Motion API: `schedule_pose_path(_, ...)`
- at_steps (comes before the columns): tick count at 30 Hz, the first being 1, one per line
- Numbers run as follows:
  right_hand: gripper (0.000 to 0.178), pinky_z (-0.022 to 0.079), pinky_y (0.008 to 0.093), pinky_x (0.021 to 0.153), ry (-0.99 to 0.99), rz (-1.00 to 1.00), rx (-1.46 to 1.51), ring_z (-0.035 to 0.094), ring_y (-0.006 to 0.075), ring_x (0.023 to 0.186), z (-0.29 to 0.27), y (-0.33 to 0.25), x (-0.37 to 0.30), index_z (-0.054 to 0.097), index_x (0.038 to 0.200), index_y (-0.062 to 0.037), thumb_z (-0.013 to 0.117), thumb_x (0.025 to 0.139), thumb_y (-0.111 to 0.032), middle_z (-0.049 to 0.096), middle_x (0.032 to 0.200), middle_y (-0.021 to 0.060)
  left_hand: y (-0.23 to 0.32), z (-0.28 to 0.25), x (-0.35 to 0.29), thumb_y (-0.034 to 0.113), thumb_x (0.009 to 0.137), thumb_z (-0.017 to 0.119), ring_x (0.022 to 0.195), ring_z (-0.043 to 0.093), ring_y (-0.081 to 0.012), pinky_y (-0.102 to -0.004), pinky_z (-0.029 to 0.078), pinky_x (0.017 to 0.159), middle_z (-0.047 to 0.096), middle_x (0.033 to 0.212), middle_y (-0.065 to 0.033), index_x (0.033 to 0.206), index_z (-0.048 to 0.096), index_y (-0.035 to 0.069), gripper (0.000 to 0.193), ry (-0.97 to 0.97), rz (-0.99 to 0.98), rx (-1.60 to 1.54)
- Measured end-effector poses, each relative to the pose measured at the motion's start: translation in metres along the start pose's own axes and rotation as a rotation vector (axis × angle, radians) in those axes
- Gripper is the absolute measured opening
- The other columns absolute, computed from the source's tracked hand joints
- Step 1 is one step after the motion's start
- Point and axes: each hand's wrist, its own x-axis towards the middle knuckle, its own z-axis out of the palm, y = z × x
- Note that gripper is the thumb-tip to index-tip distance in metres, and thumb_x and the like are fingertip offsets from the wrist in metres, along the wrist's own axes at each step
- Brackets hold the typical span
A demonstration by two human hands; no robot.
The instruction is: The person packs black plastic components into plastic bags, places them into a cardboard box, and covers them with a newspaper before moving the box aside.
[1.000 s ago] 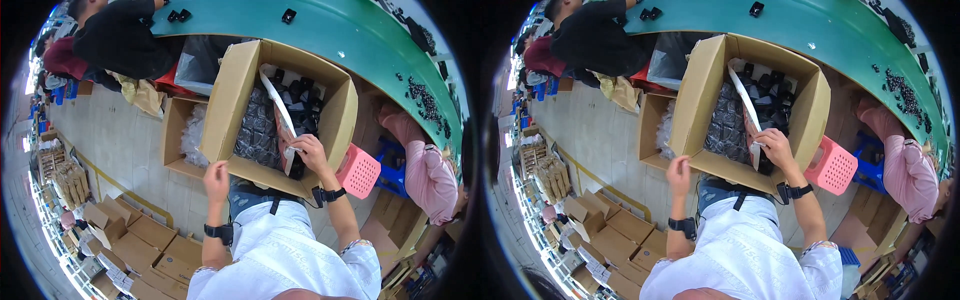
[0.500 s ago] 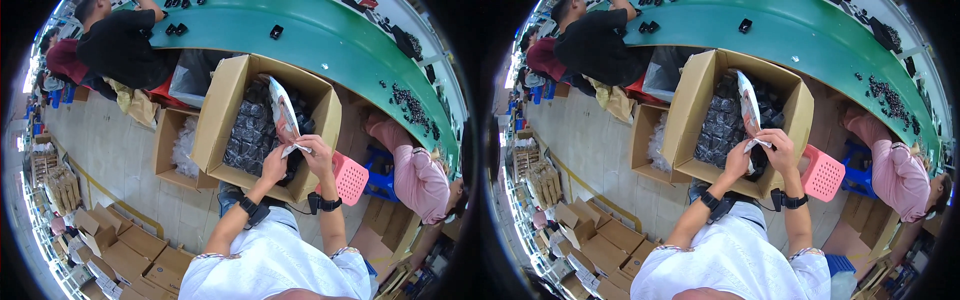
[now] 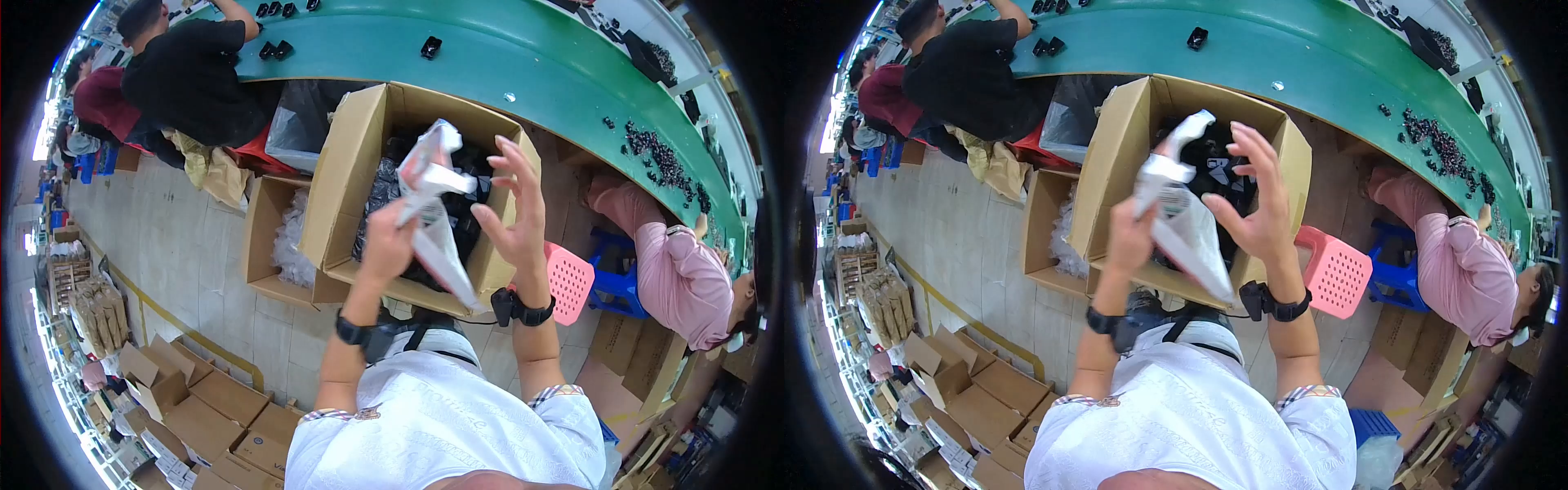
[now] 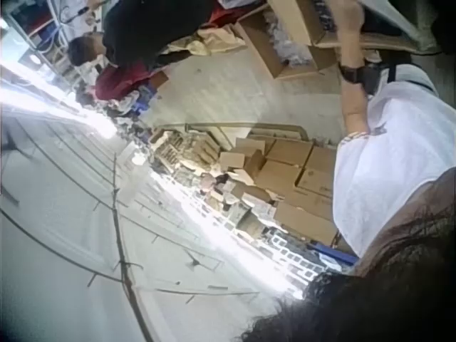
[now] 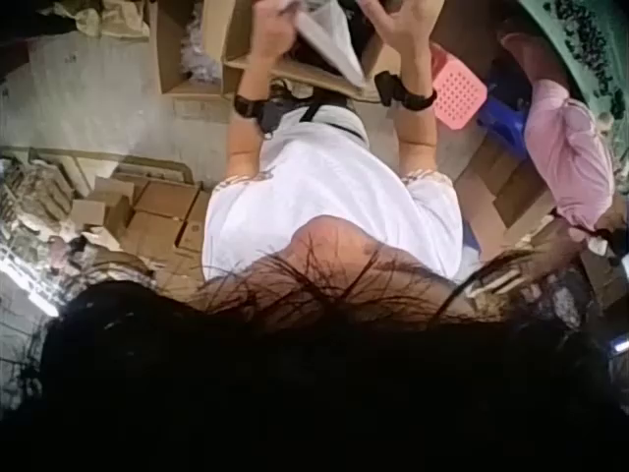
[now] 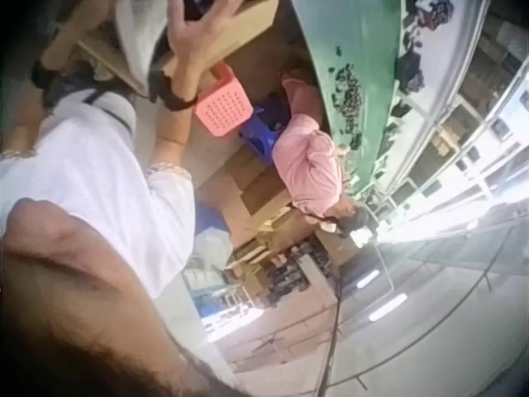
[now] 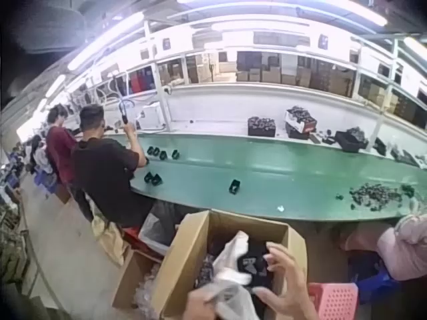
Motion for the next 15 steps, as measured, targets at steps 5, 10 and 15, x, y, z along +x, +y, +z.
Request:
schedule_pose_path(5,0.043,0.047,0.0292,0.089,-0.058,0.202,-0.14,0.055,0.0169,0.115,-0.013,0.017,-0.019,0.055,0.13,-0.0047,0.064,0.088,-0.008,0.055,0.133,0.0073,-0.024,-0.115,-0.058,0.016,0.096,0.058,0.098,0.062,-0.0202,-0.0347,0.049,0.087,0.064,0.108,-0.0087,0.116,0.061,-0.001,0.027,0.453,-0.226,-0.375)
schedule_pose_path(10,0.034,0.045,0.0273,0.093,-0.208,0.437,0.08,0.055,0.0139,0.111,0.027,0.047,-0.099,0.057,0.126,-0.0017,0.06,0.094,-0.011,0.06,0.122,0.0053,-0.029,-0.23,-0.234,0.028,0.095,0.058,0.099,0.061,-0.019,-0.0338,0.049,0.088,0.064,0.106,-0.0091,0.117,0.06,-0.002,0.037,0.925,-0.328,-0.52)
schedule_pose_path(15,0.033,0.042,0.0314,0.101,-0.445,0.374,-0.009,0.057,0.0216,0.112,0.054,0.053,-0.151,0.054,0.127,0.0046,0.056,0.097,-0.01,0.061,0.122,0.015,-0.086,-0.29,-0.466,0.031,0.093,0.062,0.086,0.057,-0.0157,-0.0322,0.047,0.075,0.061,0.095,-0.0026,0.118,0.06,0.004,0.036,1.443,-0.304,-0.517)
